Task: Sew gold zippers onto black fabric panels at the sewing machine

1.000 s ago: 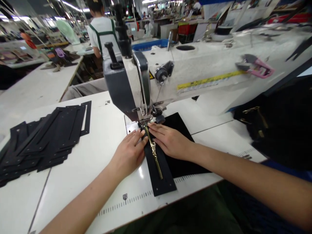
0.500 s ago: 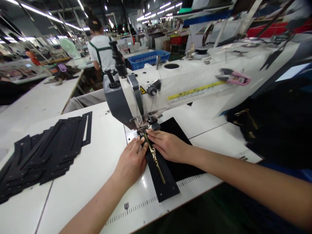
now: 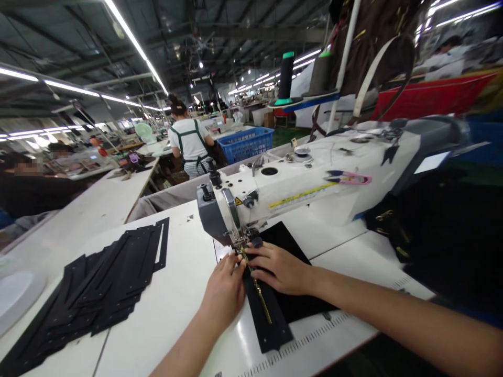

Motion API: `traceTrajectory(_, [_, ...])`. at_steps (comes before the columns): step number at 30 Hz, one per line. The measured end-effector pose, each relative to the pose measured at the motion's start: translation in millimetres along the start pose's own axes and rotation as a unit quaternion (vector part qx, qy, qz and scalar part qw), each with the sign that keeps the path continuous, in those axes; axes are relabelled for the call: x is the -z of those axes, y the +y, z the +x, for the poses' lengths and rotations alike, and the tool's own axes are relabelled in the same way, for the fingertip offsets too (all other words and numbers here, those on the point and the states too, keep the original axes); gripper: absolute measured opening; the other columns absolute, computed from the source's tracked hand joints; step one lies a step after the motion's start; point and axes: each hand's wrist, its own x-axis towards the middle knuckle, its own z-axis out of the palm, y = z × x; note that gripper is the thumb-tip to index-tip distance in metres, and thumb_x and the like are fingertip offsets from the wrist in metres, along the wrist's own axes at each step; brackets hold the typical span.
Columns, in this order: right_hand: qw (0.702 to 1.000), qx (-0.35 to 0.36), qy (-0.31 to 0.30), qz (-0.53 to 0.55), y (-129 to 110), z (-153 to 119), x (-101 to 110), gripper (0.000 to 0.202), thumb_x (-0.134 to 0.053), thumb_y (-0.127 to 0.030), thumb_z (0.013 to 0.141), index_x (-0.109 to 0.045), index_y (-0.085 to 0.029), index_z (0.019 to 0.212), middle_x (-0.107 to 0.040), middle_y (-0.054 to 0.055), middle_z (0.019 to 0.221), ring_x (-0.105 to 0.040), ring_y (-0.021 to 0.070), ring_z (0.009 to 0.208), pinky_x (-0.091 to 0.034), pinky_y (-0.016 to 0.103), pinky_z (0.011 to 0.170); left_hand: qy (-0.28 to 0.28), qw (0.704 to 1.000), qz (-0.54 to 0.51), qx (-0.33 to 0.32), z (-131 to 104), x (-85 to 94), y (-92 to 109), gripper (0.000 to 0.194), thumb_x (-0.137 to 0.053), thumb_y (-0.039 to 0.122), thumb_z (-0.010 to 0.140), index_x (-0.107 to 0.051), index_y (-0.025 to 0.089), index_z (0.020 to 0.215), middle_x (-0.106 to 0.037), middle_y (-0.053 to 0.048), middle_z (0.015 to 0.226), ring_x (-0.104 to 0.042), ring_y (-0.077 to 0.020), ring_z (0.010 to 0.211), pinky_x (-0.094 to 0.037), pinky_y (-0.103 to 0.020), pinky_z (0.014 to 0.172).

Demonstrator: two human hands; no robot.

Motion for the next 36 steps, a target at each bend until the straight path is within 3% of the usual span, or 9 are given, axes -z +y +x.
traceTrajectory(3, [0.998,-0.07,0.011,0.002,-13.6,-8.0,-1.6,0.009,-0.062,-0.023,0.075,-0.057,-0.016,0.074,-0.061,0.007,0.09,-0.056,0.0203,0.088,-0.049,0.036,0.08,-0.001,1.0,0.0,0.004,-4.6,3.3,6.0,0.035,-0.042,0.005,0.073,-0.058,0.012,0.103,-0.058,-0.014,0.106,-0.054,-0.0262,0.103,-0.05,-0.044,0.086])
traceTrajectory(6, [0.992,-0.116,0.027,-0.043,-26.5,-20.0,-9.4,0.009,-0.055,-0.016,0.077,-0.057,-0.014,0.086,-0.06,0.011,0.101,-0.054,0.0231,0.099,-0.048,0.04,0.084,0.007,1.0,0.003,-0.001,-11.0,7.6,16.7,0.029,-0.043,0.006,0.075,-0.061,0.015,0.096,-0.061,-0.012,0.103,-0.058,-0.0245,0.097,-0.052,-0.042,0.083])
traceTrajectory(9, [0.991,-0.088,0.009,-0.099,-33.1,-28.6,-16.0,0.035,-0.046,-0.017,0.082,-0.051,-0.007,0.115,-0.048,0.017,0.127,-0.042,0.0259,0.119,-0.039,0.044,0.097,0.023,1.0,0.007,-0.011,-15.5,8.4,23.9,0.028,-0.042,0.006,0.077,-0.061,0.015,0.095,-0.062,-0.012,0.103,-0.058,-0.0236,0.097,-0.052,-0.042,0.083])
traceTrajectory(11, [0.989,-0.076,-0.013,-0.122,-33.6,-30.2,-17.6,0.04,-0.042,-0.018,0.085,-0.048,-0.004,0.122,-0.045,0.018,0.13,-0.039,0.0262,0.122,-0.036,0.044,0.1,0.023,1.0,0.005,-0.017,-16.6,6.9,24.7,0.028,-0.042,0.005,0.078,-0.06,0.014,0.096,-0.062,-0.013,0.103,-0.058,-0.0233,0.099,-0.051,-0.042,0.086])
traceTrajectory(19, [0.985,-0.074,-0.064,-0.145,-25.9,-19.4,-16.8,0.041,-0.035,-0.019,0.088,-0.049,0.002,0.121,-0.044,0.02,0.129,-0.037,0.0277,0.123,-0.033,0.043,0.103,0.012,0.999,0.004,-0.037,-10.2,2.4,13.9,0.024,-0.043,0.006,0.078,-0.061,0.01,0.093,-0.063,-0.014,0.102,-0.058,-0.0255,0.098,-0.049,-0.043,0.089])
traceTrajectory(25, [0.988,-0.074,-0.058,-0.126,-18.8,-13.4,-12.8,0.039,-0.035,-0.018,0.088,-0.049,0.0,0.12,-0.045,0.021,0.129,-0.038,0.0259,0.123,-0.033,0.044,0.102,0.004,0.999,-0.011,-0.038,-5.0,2.2,7.9,0.025,-0.042,0.006,0.08,-0.06,0.011,0.095,-0.063,-0.014,0.102,-0.059,-0.0236,0.096,-0.049,-0.044,0.087])
traceTrajectory(32, [0.991,0.005,-0.051,-0.122,-53.3,-47.6,0.9,0.047,-0.05,-0.04,0.083,-0.057,-0.003,0.111,-0.054,0.019,0.118,-0.044,0.0311,0.114,-0.038,0.046,0.096,-0.026,0.997,-0.039,-0.057,-25.0,16.6,26.1,0.025,-0.041,0.012,0.085,-0.058,0.011,0.102,-0.06,-0.014,0.111,-0.055,-0.0235,0.107,-0.046,-0.042,0.092])
traceTrajectory(34, [0.987,0.03,-0.035,-0.153,-59.5,-54.5,-2.7,0.042,-0.049,-0.036,0.085,-0.058,-0.002,0.108,-0.058,0.019,0.111,-0.049,0.0299,0.107,-0.043,0.044,0.089,-0.036,0.997,-0.047,-0.053,-29.2,19.4,31.6,0.026,-0.04,0.011,0.083,-0.058,0.01,0.102,-0.058,-0.015,0.114,-0.053,-0.0242,0.109,-0.045,-0.042,0.093])
traceTrajectory(36, [0.979,0.058,-0.014,-0.193,-59.9,-54.6,-7.0,0.03,-0.045,-0.02,0.086,-0.059,-0.001,0.105,-0.061,0.019,0.107,-0.053,0.028,0.101,-0.046,0.041,0.081,-0.041,0.997,-0.055,-0.039,-30.7,21.5,35.4,0.029,-0.041,0.009,0.08,-0.057,0.009,0.103,-0.057,-0.015,0.116,-0.052,-0.0243,0.11,-0.044,-0.042,0.095])
